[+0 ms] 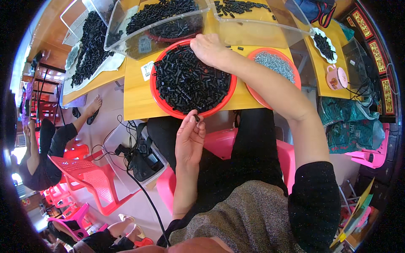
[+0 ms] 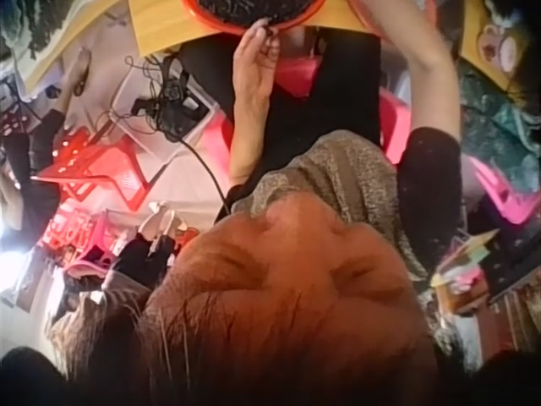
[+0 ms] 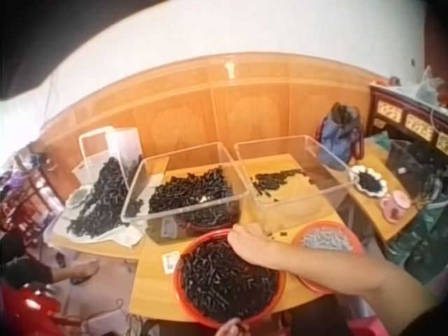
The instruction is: Manually assembling small silver rings onto black cylindrical components at a workbench.
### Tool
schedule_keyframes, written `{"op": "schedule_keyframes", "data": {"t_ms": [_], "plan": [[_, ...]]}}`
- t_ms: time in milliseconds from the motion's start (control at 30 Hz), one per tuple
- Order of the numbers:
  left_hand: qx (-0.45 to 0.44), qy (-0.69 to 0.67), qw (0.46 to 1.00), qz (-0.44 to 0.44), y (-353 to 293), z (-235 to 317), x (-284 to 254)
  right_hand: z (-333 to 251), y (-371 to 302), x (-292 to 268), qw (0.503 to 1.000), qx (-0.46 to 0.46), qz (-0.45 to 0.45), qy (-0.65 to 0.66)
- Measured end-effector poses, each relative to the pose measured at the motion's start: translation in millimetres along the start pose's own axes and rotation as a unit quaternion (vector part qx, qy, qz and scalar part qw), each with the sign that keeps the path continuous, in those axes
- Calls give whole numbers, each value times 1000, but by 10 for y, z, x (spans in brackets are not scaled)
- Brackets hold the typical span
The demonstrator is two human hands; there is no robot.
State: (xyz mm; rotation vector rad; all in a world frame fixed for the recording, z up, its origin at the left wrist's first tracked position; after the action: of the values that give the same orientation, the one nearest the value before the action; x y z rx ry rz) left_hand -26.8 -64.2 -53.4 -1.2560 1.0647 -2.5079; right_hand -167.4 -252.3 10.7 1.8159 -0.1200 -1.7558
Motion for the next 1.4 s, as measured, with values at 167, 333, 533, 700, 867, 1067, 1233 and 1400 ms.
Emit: {"op": "schedule_keyframes", "data": {"t_ms": [167,333,533,700,867,1067,1233,1400], "plan": [[-8,-13,1000,4,-3,-2,-11,106,-47,-35,989,63,-31,128],[-8,-12,1000,-5,4,7,-36,-58,-522,-536,807,331,-52,487],[26,5,1000,-8,-17,-10,24,-618,-1387,-864,622,459,-96,627],[51,32,998,-18,-25,-43,48,-840,-1601,-856,551,473,-19,688],[69,44,996,-27,-24,-42,24,-877,-1630,-825,533,490,3,689],[90,59,994,2,-85,-3,63,-906,-1596,-853,567,474,23,674],[182,113,976,-23,-137,91,86,-912,-1553,-947,610,447,43,653],[230,147,962,-13,-174,104,105,-898,-1564,-1013,655,431,45,620]]}}
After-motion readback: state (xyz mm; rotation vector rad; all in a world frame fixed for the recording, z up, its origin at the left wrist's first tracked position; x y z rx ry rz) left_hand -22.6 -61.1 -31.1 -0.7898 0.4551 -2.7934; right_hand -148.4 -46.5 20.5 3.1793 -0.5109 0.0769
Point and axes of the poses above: each hand's wrist, its own y-axis towards the middle knuckle, its own x-axis out of the palm, z = x × y, the point moved 7 cm from there along y, towards the middle knuckle, and after that the axes turned 15 degrees about z, right-handed, at the moved point
